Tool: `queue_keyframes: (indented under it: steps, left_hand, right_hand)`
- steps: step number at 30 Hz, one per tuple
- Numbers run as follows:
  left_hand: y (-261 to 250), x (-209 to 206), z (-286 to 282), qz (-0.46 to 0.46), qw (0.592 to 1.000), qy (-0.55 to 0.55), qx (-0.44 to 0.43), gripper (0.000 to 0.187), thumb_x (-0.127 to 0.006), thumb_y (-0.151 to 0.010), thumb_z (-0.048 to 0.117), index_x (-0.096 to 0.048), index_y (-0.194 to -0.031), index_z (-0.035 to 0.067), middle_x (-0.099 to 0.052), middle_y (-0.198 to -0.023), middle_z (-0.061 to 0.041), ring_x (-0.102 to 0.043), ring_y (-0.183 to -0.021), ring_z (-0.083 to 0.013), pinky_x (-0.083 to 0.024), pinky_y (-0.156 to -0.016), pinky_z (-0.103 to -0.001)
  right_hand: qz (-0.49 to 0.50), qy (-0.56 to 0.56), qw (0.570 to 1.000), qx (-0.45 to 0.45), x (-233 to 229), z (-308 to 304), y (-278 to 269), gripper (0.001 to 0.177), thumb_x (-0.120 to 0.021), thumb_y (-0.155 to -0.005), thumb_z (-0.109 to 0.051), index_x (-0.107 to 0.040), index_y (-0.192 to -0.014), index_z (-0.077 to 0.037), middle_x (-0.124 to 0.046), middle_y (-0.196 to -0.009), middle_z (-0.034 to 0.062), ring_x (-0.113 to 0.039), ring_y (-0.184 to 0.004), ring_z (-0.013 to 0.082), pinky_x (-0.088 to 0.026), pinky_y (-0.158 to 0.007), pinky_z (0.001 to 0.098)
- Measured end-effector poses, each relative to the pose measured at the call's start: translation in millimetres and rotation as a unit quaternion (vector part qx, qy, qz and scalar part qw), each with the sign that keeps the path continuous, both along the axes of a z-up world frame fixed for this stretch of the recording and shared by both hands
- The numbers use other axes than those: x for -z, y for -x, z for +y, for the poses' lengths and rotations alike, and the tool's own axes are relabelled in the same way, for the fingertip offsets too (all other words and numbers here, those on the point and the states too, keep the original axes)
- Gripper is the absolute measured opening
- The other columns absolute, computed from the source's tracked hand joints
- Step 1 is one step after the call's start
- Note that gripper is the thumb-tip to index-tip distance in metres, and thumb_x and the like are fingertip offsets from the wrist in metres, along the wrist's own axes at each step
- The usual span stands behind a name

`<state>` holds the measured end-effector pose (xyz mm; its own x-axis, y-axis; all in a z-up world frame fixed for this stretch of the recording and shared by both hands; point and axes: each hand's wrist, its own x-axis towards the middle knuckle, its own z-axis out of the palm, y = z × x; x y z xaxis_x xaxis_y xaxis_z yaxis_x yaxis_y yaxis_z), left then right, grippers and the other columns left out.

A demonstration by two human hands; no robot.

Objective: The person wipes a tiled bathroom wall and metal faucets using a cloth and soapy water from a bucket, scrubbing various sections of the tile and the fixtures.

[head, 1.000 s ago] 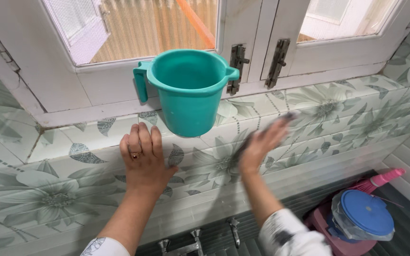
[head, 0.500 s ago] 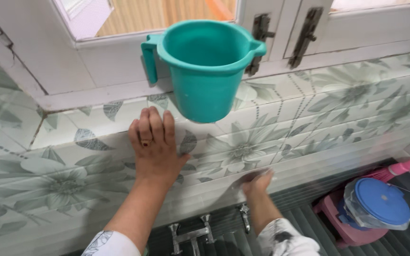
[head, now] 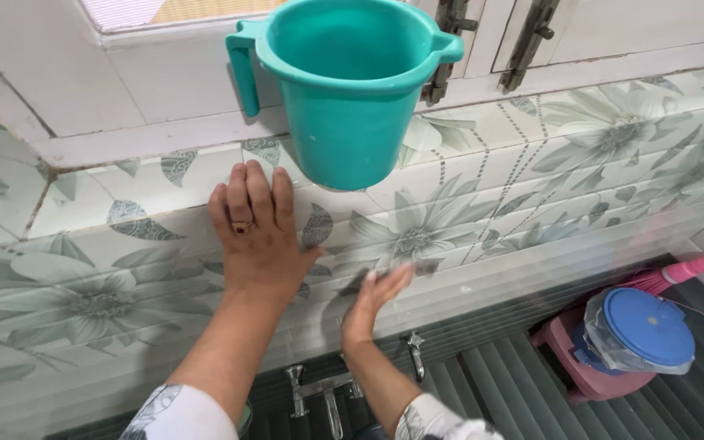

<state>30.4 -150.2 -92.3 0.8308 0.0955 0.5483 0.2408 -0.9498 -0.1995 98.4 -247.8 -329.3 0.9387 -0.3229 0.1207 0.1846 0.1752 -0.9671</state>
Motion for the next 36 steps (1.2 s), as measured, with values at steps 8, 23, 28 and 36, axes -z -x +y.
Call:
queue_keyframes:
  steps: [8, 23, 28, 36]
  left_hand:
    - [0.4, 2.2, 3.4, 0.029, 0.999, -0.019, -0.01, 0.125, -0.078, -0.071, 0.071, -0.016, -0.155, 0.003, -0.014, -0.152, -0.022, -0.008, -0.145, -0.0392, -0.008, -0.118, -0.058]
    - [25.5, -7.7, -22.4, -0.083, 0.994, -0.077, -0.006, 0.097, -0.077, -0.073, 0.054, -0.049, -0.147, -0.001, -0.044, -0.15, -0.022, -0.034, -0.144, -0.0366, -0.023, -0.12, -0.053]
    - [28.9, -10.5, -62.5, -0.135, 0.938, -0.132, 0.292, 0.061, -0.065, -0.084, 0.021, -0.052, -0.14, 0.003, -0.047, -0.143, -0.016, -0.037, -0.142, -0.0316, -0.027, -0.118, -0.05]
    - [-56.9, -28.4, -180.7, -0.084, 0.923, -0.084, 0.365, 0.058, -0.052, -0.093, 0.013, -0.043, -0.15, 0.003, -0.046, -0.154, -0.011, -0.035, -0.15, -0.0269, -0.026, -0.126, -0.04]
  right_hand:
    - [0.13, -0.46, 0.878, -0.036, 95.8, -119.2, -114.5, 0.069, -0.041, -0.101, -0.06, -0.047, -0.148, -0.011, -0.054, -0.143, 0.0103, -0.047, -0.135, 0.0271, -0.03, -0.122, 0.0425]
    - [-0.176, 0.148, 0.961, 0.154, -135.8, -128.0, -114.7, 0.068, -0.039, -0.107, -0.032, -0.017, -0.164, -0.002, -0.009, -0.173, 0.0202, -0.007, -0.161, 0.0337, -0.008, -0.129, 0.0426]
    - [-0.043, 0.072, 0.982, 0.172, -52.1, -165.2, -173.0, 0.077, -0.045, -0.105, -0.043, -0.012, -0.162, -0.003, -0.003, -0.172, 0.0155, 0.001, -0.159, 0.0303, -0.002, -0.126, 0.0412]
    - [0.092, -0.322, 0.94, -0.067, 69.5, -135.6, -135.2, 0.077, -0.043, -0.107, -0.052, -0.029, -0.161, 0.001, -0.03, -0.157, 0.0393, -0.029, -0.144, 0.0546, -0.033, -0.115, 0.057]
